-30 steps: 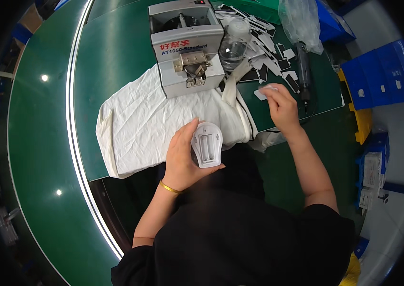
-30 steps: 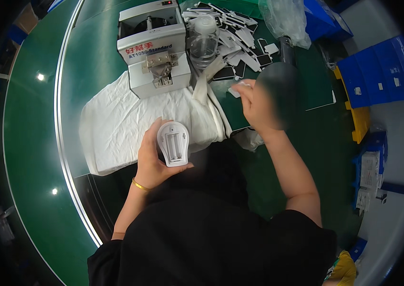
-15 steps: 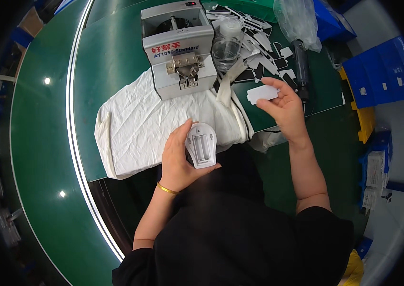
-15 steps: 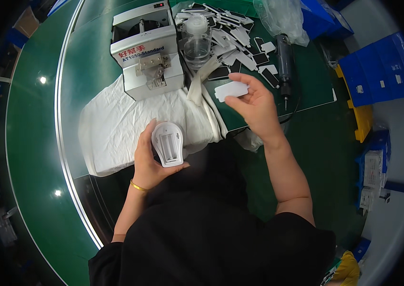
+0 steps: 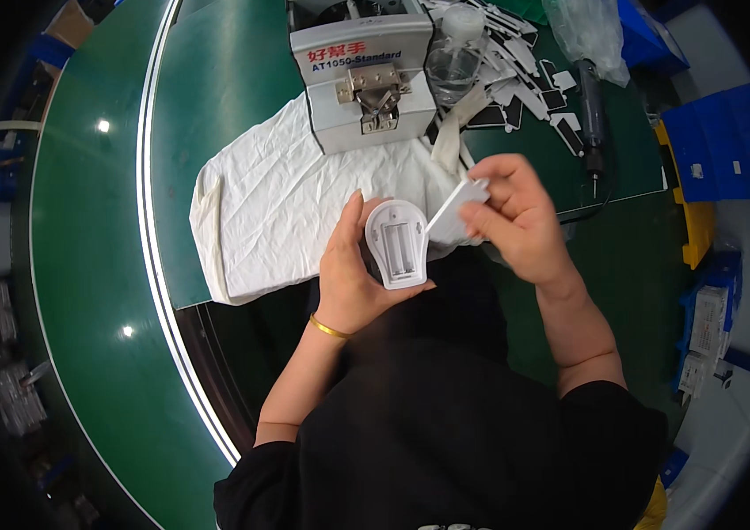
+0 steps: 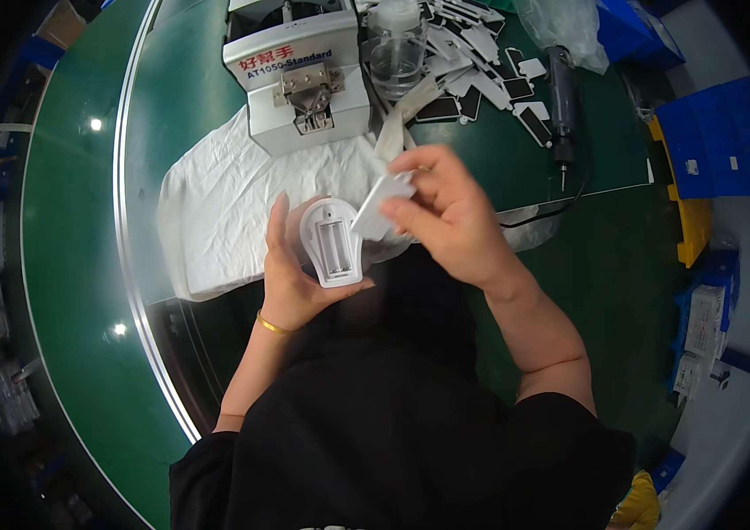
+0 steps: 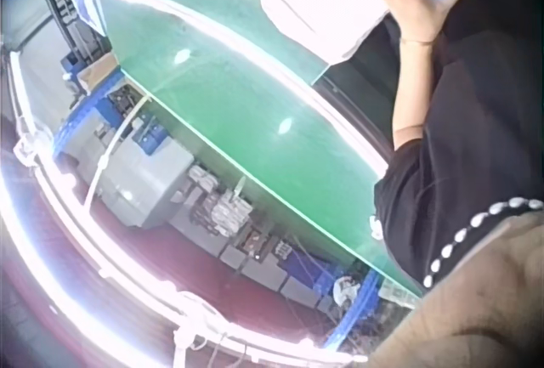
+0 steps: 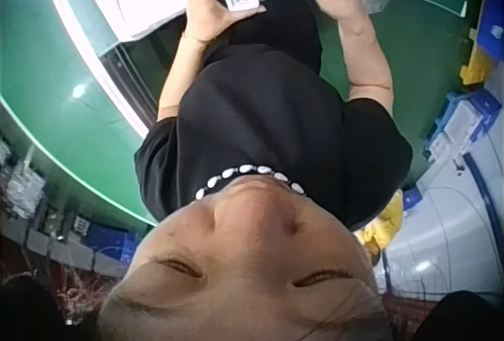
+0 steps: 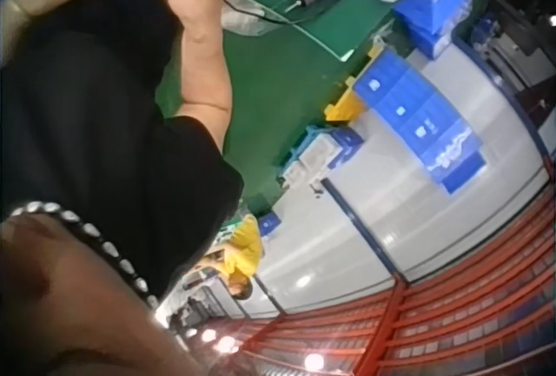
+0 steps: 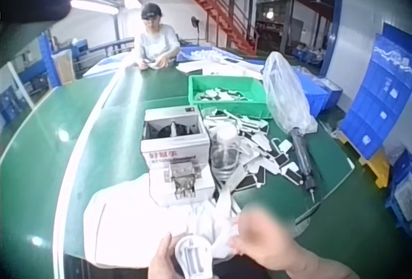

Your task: Assembling plastic device housings by inserting internal components and securing them with screws using an electric screwdriver.

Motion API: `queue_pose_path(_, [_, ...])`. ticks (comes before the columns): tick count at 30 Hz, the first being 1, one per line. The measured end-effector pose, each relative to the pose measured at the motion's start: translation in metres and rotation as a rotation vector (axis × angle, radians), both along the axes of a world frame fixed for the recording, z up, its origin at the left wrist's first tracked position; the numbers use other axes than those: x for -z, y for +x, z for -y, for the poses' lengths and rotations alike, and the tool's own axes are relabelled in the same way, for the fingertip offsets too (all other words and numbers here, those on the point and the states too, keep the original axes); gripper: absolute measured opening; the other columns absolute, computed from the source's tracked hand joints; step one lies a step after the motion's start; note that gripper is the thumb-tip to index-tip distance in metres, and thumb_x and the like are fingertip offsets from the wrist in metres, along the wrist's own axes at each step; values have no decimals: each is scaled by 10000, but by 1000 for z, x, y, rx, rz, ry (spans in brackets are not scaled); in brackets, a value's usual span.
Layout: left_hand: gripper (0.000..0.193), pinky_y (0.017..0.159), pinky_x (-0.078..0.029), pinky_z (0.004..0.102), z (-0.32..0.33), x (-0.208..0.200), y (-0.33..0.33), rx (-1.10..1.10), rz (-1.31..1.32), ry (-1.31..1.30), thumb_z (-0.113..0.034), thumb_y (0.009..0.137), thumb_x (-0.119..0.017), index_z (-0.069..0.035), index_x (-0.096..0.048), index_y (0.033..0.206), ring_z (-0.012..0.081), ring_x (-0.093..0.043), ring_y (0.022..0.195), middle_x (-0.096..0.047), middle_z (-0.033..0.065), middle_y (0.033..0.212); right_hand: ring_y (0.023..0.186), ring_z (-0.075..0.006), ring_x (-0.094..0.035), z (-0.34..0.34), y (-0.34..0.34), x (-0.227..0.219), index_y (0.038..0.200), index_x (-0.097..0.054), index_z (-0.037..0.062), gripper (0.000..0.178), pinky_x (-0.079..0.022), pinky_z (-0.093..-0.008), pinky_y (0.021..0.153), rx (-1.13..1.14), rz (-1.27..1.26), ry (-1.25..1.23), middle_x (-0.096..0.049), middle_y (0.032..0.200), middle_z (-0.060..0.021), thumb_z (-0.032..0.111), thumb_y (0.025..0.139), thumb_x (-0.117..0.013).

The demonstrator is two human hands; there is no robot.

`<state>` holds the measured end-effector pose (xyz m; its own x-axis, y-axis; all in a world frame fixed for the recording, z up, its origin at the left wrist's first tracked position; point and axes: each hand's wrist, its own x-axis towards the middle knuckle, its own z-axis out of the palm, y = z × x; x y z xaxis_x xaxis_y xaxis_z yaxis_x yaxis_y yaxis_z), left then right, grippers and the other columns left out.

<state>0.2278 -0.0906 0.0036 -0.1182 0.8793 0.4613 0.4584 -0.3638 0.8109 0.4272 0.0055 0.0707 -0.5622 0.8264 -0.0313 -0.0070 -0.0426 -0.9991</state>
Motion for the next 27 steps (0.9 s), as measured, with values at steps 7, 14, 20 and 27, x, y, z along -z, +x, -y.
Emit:
queue_pose_path(7, [1265, 906, -499, 409, 2, 5, -2, -32, -42, 2, -291, 497, -953, -4, -203, 1474, 364, -618, 1070, -607, 175, 1233, 701, -79, -619, 7, -25, 4, 1198, -582, -1, 232, -506, -211, 617, -114, 44, -104, -632, 840, -42, 77, 982, -551])
queue_pose_path(14, [1246, 895, -501, 417, 2, 8, -3, -25, -20, 20, -318, 500, -949, -17, -228, 1471, 358, -619, 1059, -609, 165, 1223, 688, -61, -601, 10, -31, 2, 1157, -609, -10, 216, -501, -202, 619, -58, 85, -160, -653, 850, -35, 72, 958, -596])
queue_pose_path(20, [1244, 890, -502, 420, 1, 9, -2, -34, -23, 20, -307, 499, -949, -21, -230, 1473, 355, -621, 1053, -607, 162, 1215, 696, -54, -593, 12, -34, 3, 1085, -640, -20, 176, -498, -198, 628, -85, 150, -72, -670, 858, -29, 40, 921, -644])
queue_pose_path(27, [1245, 896, -501, 417, 2, 6, -3, -34, -44, -1, -308, 499, -949, -20, -232, 1474, 349, -619, 1063, -599, 159, 1230, 732, -46, -602, 8, -40, 1, 1040, -687, -28, 156, -507, -197, 655, -96, 230, 93, -690, 859, -30, 46, 904, -672])
